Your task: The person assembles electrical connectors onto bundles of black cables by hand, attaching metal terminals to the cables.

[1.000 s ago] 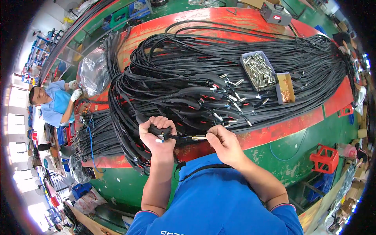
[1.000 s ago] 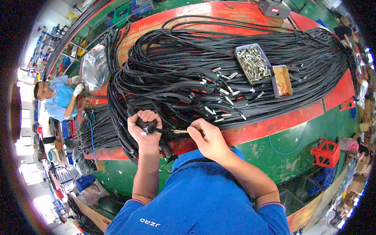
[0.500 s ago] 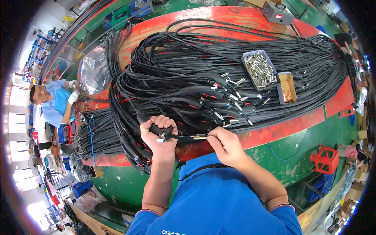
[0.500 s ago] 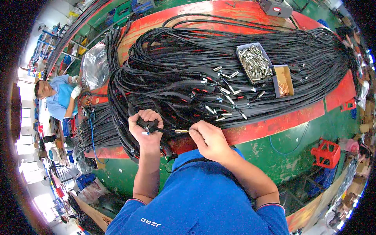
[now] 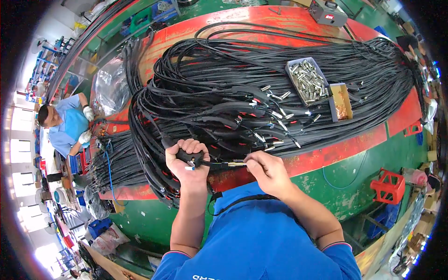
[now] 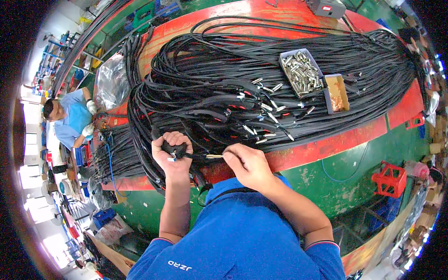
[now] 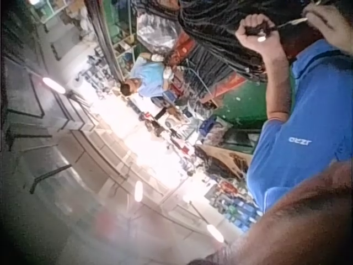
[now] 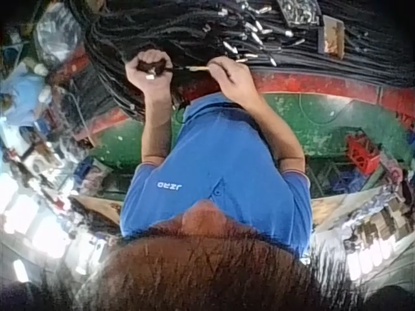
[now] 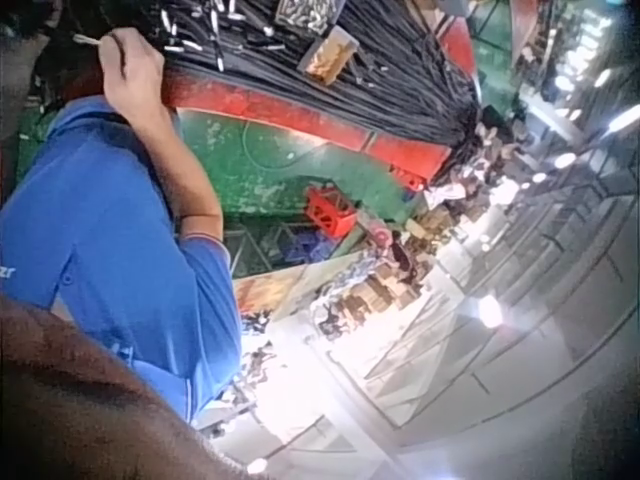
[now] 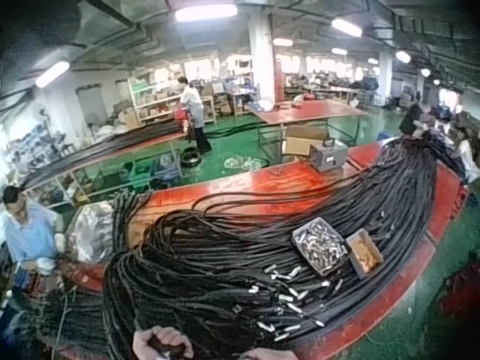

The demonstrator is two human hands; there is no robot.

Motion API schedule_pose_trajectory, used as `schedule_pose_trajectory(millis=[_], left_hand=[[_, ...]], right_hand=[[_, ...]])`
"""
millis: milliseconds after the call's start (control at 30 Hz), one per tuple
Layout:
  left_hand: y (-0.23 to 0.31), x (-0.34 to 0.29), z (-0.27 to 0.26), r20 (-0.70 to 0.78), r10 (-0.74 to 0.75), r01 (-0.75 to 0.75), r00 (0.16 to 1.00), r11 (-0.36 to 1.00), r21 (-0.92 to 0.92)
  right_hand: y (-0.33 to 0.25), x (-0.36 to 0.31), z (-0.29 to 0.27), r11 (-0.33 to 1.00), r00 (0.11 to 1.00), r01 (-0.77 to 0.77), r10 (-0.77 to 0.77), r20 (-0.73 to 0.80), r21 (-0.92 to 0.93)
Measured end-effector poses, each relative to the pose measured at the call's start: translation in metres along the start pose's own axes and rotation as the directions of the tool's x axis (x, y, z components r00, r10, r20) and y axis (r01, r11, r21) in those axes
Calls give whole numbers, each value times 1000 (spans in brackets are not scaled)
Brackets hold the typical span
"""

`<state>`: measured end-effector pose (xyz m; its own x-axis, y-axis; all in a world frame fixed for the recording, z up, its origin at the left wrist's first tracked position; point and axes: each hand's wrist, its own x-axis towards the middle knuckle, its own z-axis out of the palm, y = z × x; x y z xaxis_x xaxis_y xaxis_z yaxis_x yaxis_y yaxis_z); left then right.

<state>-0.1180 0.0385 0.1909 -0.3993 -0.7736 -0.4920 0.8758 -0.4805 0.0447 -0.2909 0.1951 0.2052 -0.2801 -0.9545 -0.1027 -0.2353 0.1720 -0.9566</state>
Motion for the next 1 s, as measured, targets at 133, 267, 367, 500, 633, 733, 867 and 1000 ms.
schedule_pose_trajectory(millis=[133,267,367,500,633,733,867,1000], left_hand=[[-2,0,0,34,1,-1,999,1000,-6],[0,1,-1,13,10,-10,1000,1000,-3],[0,1,-1,21,1,-1,1000,1000,-13],[-1,0,2,14,0,0,1000,1000,-22],[1,1,0,13,9,-9,1000,1000,-4],[0,1,-1,13,18,-18,1000,1000,7],[-1,3,-5,24,-2,2,1000,1000,18],[0,2,-8,14,-8,8,1000,1000,29]], right_hand=[[0,1,0,991,988,134,-136,-75,-26],[4,0,1,1000,1000,14,-13,-20,6],[-5,1,0,990,986,144,-144,-79,-10],[6,6,4,943,938,317,-328,-109,-104],[8,3,4,977,976,211,-212,-51,-15],[12,1,8,985,1000,24,-27,10,169],[20,2,13,650,934,-356,252,252,671],[15,3,3,526,835,-550,336,435,649]])
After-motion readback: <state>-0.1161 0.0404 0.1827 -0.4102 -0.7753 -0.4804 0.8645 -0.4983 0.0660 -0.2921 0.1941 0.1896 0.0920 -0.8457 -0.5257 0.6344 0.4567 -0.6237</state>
